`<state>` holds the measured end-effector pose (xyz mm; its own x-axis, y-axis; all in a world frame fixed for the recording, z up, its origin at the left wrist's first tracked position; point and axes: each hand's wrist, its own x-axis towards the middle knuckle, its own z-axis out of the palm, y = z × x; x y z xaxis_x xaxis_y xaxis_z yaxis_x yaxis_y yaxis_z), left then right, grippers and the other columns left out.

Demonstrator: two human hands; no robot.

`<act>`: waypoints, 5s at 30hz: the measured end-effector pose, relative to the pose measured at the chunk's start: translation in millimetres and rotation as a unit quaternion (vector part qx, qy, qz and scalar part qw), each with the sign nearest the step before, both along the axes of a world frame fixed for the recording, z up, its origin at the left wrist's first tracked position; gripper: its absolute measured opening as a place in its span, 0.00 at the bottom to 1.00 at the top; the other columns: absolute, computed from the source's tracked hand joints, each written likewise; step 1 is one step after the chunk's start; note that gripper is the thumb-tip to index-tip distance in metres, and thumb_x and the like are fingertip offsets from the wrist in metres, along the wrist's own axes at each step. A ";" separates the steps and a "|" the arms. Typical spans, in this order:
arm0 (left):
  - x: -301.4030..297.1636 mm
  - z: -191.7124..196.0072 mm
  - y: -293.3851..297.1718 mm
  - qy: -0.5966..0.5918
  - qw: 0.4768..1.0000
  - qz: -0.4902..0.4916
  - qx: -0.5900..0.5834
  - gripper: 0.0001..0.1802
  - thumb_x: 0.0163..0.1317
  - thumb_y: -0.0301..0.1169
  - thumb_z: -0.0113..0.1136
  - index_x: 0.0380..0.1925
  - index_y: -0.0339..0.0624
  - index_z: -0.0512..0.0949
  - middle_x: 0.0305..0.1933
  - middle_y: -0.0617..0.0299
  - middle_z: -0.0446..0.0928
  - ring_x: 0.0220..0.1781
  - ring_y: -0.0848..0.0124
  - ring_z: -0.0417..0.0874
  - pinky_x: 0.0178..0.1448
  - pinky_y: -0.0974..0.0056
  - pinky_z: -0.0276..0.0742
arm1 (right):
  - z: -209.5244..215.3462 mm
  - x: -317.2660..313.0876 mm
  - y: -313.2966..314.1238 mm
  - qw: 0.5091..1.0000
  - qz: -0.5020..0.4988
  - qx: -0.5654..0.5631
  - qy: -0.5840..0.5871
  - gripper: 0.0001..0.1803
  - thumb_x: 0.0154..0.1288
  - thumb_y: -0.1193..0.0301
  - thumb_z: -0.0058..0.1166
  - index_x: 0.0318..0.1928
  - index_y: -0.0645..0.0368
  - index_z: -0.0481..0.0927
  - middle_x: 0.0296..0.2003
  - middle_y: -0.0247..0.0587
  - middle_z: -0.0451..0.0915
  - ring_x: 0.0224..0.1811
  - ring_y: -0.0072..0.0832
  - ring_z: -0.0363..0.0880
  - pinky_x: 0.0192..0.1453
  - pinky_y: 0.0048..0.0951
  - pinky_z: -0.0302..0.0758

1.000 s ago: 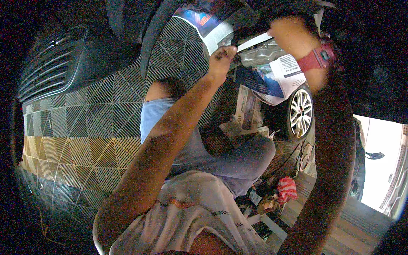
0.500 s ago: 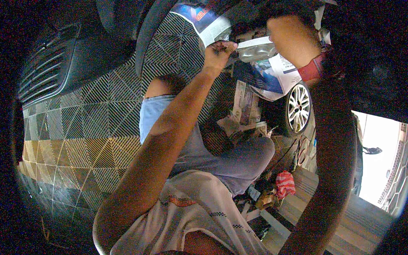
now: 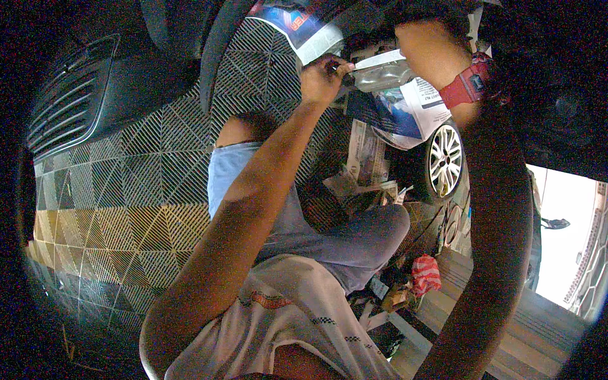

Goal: The person sits on the floor and applies masking tape to the edges of a car's undercarriage panel. They use newspaper to protect the surrounding area from overspray. The person carefully places strips of tape along the seams of the metal panel.

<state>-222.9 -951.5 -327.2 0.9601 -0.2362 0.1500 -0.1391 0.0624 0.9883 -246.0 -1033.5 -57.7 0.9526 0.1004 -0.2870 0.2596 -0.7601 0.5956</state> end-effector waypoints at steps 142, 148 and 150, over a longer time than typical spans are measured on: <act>-32.3 -34.0 -24.0 0.224 0.950 -0.073 -0.204 0.11 0.63 0.18 0.55 0.41 0.39 0.84 0.48 0.53 0.77 0.51 0.62 0.80 0.57 0.62 0.75 | -254.3 -406.2 -29.0 0.693 -0.498 0.298 -0.428 0.16 0.71 0.69 0.54 0.56 0.60 0.74 0.47 0.58 0.83 0.50 0.59 0.82 0.49 0.52 0.77; -29.2 -25.7 -16.3 0.187 0.956 -0.113 -0.194 0.08 0.67 0.19 0.56 0.42 0.37 0.82 0.50 0.56 0.80 0.52 0.66 0.80 0.59 0.64 0.73 | -252.6 -419.9 -34.5 0.692 -0.471 0.347 -0.424 0.19 0.73 0.67 0.51 0.60 0.58 0.69 0.49 0.59 0.82 0.50 0.62 0.81 0.47 0.51 0.79; -26.0 -25.5 -16.8 0.218 0.942 -0.120 -0.226 0.08 0.68 0.18 0.55 0.42 0.37 0.81 0.48 0.59 0.82 0.52 0.70 0.80 0.59 0.67 0.72 | -254.3 -420.5 -33.5 0.689 -0.487 0.328 -0.425 0.19 0.73 0.67 0.51 0.60 0.58 0.69 0.49 0.60 0.83 0.50 0.62 0.81 0.47 0.51 0.79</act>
<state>-249.0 -968.2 -352.6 0.8805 -0.4614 -0.1090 0.3458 0.4678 0.8134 -666.5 -1067.0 -312.0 0.4557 -0.8629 0.2187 -0.7946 -0.5050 -0.3370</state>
